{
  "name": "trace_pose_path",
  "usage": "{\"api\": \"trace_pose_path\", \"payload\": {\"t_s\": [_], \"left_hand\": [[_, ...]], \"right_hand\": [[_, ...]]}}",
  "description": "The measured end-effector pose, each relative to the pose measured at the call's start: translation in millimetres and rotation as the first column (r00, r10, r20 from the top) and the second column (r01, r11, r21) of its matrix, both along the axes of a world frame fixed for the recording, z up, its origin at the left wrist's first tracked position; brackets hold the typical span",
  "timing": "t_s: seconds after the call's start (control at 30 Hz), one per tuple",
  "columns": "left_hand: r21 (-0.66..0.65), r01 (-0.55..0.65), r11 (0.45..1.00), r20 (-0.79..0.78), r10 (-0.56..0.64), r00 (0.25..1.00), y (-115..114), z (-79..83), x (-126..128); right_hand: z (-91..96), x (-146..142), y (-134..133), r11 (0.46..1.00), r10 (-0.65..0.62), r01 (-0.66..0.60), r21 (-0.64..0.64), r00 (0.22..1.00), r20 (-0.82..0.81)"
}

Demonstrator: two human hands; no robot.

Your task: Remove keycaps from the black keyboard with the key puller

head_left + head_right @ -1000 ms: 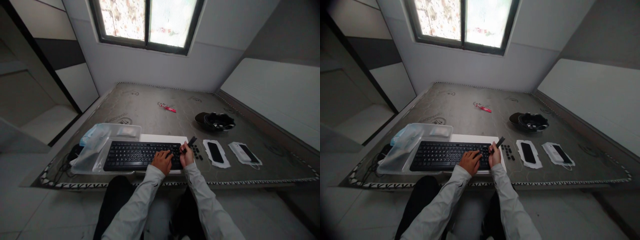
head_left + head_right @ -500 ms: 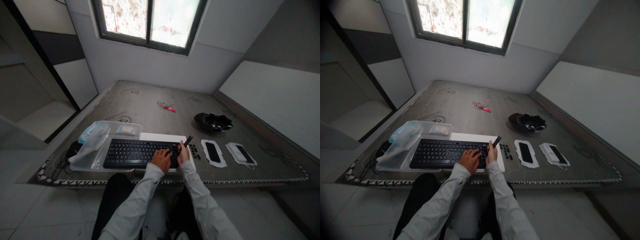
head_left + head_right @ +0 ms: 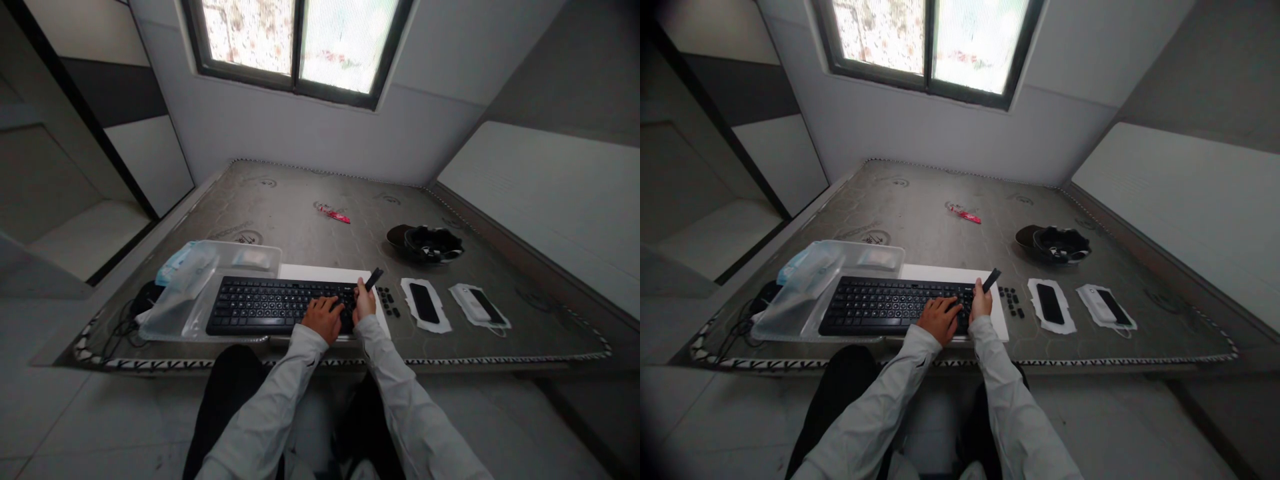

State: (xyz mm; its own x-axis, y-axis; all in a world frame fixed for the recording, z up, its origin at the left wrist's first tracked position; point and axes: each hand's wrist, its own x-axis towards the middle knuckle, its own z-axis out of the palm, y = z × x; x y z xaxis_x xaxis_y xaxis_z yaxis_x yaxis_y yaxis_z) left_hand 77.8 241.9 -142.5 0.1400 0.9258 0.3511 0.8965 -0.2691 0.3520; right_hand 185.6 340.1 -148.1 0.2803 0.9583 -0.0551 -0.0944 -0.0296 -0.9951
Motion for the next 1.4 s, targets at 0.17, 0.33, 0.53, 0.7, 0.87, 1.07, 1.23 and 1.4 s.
{"api": "trace_pose_path", "payload": {"t_s": [0.17,0.33,0.53,0.7,0.87,1.07,1.23,1.4], "left_hand": [[0.014,-0.013,1.0,0.007,0.013,1.0,-1,0.0,0],[0.017,-0.016,1.0,0.003,0.016,1.0,-2,1.2,0],[0.0,-0.009,1.0,0.001,0.009,1.0,-2,4.2,0],[0.0,-0.011,1.0,-0.002,0.011,1.0,-2,3.6,0],[-0.003,-0.02,1.0,-0.013,0.02,1.0,-2,2.2,0],[-0.004,-0.011,1.0,-0.005,0.011,1.0,-2,2.3,0],[-0.008,-0.023,1.0,0.013,0.023,1.0,-1,2.0,1],[-0.006,-0.021,1.0,0.011,0.021,1.0,-1,1.2,1]], "right_hand": [[6.9,-2,-8,0.997,0.073,-0.074,0.001,0.981,-0.178],[16.1,-1,-14,0.977,0.211,-0.212,0.003,0.971,-0.109],[15.6,0,-14,0.934,0.355,-0.353,0.056,0.933,-0.052],[6.7,-3,-5,0.975,0.221,-0.22,0.025,0.962,-0.159],[4.7,-7,-4,0.988,0.153,-0.155,0.018,0.985,0.084],[2.6,-12,-15,0.986,-0.035,-0.044,0.158,0.886,0.462],[-3.1,-13,-20,0.983,-0.061,-0.035,0.179,0.865,0.498],[-6.6,-10,-25,0.969,-0.01,-0.123,0.213,0.846,0.534]]}}
